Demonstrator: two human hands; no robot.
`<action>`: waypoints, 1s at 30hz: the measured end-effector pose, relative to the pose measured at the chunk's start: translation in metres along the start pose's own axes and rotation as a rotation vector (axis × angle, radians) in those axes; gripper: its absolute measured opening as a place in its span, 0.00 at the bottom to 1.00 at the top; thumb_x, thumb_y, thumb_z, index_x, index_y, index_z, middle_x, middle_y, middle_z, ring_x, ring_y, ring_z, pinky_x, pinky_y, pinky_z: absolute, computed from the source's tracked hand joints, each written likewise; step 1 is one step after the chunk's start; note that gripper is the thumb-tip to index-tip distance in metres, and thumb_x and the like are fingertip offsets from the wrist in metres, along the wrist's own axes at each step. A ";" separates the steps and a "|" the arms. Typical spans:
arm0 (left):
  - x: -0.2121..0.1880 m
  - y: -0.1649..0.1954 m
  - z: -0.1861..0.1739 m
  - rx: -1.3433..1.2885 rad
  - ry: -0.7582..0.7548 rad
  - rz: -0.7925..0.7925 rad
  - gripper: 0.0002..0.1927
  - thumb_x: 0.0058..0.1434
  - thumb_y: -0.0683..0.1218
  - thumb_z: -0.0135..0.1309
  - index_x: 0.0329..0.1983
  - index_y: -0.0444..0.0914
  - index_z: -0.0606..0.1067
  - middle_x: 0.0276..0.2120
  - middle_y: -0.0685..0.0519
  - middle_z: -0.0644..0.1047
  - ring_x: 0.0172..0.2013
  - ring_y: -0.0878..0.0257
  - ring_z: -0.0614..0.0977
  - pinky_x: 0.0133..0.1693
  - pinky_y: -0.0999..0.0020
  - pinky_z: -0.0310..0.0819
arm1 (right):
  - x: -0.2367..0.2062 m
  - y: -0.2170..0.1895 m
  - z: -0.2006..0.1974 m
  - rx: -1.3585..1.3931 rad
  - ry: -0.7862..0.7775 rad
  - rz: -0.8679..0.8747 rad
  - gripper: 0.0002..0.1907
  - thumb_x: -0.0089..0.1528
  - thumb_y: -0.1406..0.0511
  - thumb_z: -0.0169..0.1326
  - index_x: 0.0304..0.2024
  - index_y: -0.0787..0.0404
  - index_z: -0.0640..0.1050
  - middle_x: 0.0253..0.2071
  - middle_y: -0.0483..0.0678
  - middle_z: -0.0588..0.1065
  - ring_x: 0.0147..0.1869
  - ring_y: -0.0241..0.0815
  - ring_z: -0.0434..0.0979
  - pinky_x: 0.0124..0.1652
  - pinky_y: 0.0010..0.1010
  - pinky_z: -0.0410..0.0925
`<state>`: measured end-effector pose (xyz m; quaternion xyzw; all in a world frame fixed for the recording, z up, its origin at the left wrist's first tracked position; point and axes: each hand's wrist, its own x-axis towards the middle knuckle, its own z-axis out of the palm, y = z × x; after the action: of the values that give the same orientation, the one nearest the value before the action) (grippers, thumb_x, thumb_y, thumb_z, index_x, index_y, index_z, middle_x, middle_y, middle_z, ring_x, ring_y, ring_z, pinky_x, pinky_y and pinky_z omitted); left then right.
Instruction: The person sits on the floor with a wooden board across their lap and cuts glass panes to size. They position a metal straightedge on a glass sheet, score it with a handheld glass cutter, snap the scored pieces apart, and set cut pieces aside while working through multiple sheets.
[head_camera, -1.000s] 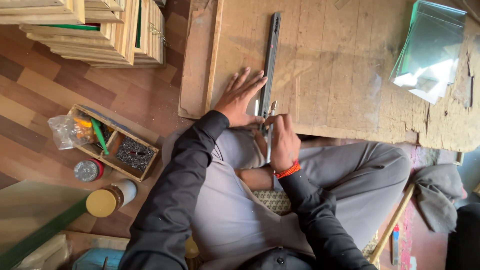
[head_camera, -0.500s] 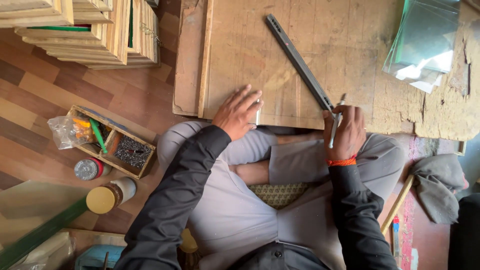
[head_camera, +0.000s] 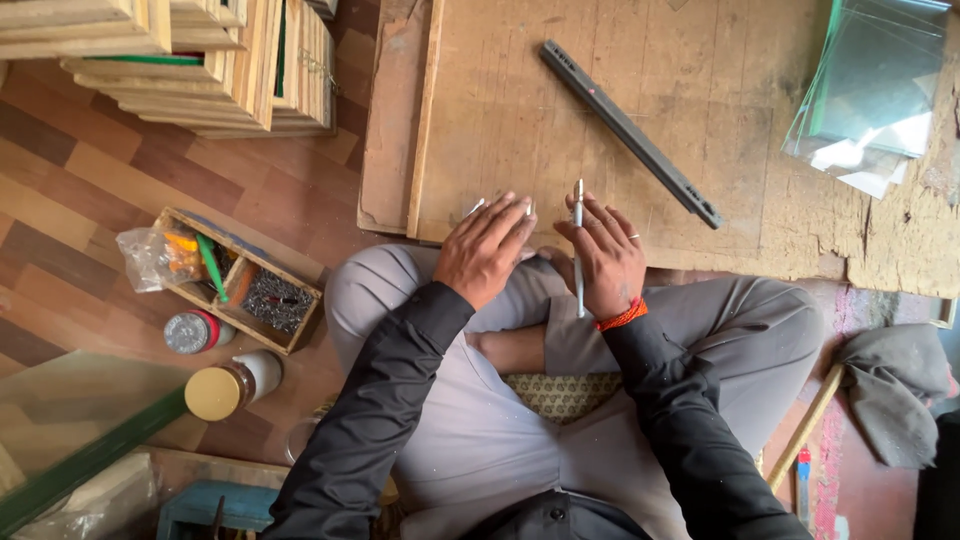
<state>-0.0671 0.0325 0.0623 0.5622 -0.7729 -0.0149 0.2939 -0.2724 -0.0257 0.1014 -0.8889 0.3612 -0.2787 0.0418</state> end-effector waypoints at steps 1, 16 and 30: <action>0.000 0.001 -0.001 0.022 0.000 -0.004 0.24 0.67 0.49 0.58 0.64 0.38 0.73 0.67 0.49 0.71 0.68 0.51 0.70 0.66 0.52 0.66 | 0.000 0.000 0.000 -0.009 0.005 0.000 0.16 0.61 0.55 0.65 0.45 0.57 0.81 0.60 0.51 0.78 0.70 0.49 0.74 0.65 0.42 0.64; 0.005 0.004 -0.007 0.099 0.065 -0.015 0.26 0.68 0.47 0.56 0.69 0.40 0.71 0.69 0.48 0.70 0.68 0.51 0.71 0.68 0.52 0.65 | 0.001 -0.008 -0.005 -0.039 0.071 0.036 0.15 0.63 0.55 0.64 0.47 0.55 0.82 0.59 0.49 0.79 0.69 0.47 0.75 0.64 0.41 0.66; 0.034 0.025 -0.058 -0.233 0.695 -0.264 0.15 0.77 0.48 0.48 0.61 0.39 0.76 0.54 0.49 0.80 0.53 0.53 0.83 0.57 0.60 0.77 | 0.000 -0.019 0.011 0.155 0.022 0.059 0.19 0.56 0.58 0.66 0.45 0.60 0.79 0.58 0.53 0.77 0.65 0.55 0.76 0.60 0.43 0.67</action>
<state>-0.0680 0.0293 0.1342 0.5911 -0.5413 0.0511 0.5958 -0.2552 -0.0134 0.0977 -0.8688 0.3652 -0.3141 0.1145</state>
